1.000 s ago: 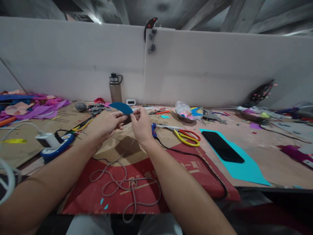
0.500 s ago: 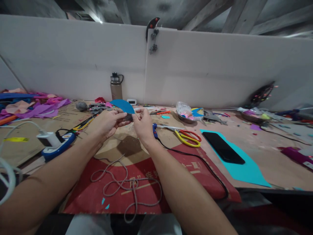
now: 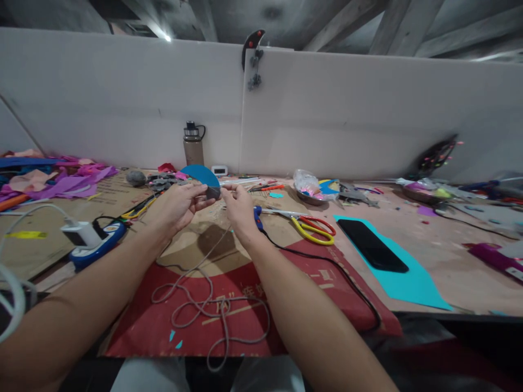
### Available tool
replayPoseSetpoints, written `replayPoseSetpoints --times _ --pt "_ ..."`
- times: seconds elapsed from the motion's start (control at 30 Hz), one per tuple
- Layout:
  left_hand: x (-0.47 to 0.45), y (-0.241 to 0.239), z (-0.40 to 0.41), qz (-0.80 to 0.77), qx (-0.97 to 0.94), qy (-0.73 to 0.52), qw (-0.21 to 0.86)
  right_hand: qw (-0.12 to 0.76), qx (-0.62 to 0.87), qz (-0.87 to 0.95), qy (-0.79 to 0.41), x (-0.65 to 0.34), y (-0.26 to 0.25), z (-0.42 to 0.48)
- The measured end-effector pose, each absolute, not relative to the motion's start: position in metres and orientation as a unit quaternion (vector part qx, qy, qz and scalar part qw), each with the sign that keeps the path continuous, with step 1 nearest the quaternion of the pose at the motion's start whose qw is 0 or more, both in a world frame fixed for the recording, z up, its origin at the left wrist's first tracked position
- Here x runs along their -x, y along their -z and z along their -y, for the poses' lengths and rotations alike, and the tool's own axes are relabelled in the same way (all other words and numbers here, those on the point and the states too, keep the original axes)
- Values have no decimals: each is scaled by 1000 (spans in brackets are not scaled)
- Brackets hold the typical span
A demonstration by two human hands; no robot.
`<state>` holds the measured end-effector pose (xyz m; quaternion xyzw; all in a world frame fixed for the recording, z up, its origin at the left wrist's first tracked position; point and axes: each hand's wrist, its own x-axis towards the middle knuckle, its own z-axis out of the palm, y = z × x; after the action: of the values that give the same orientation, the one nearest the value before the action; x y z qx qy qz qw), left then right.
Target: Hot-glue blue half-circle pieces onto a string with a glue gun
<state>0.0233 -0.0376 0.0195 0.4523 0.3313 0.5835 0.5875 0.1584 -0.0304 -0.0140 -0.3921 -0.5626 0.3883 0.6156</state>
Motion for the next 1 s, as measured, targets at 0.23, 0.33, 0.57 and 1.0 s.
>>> replayPoseSetpoints --times 0.23,0.33,0.57,1.0 --pt "-24 -19 38 -340 -459 -576 584 619 411 552 -378 -159 6 36" --pt "-21 -22 37 -324 -462 -560 607 613 381 527 -448 -161 0 41" --pt "-14 -24 34 -299 -473 -530 637 577 323 509 -551 -166 -7 48" --pt "-22 -16 35 -319 -494 -582 561 601 380 614 -343 -161 7 37"
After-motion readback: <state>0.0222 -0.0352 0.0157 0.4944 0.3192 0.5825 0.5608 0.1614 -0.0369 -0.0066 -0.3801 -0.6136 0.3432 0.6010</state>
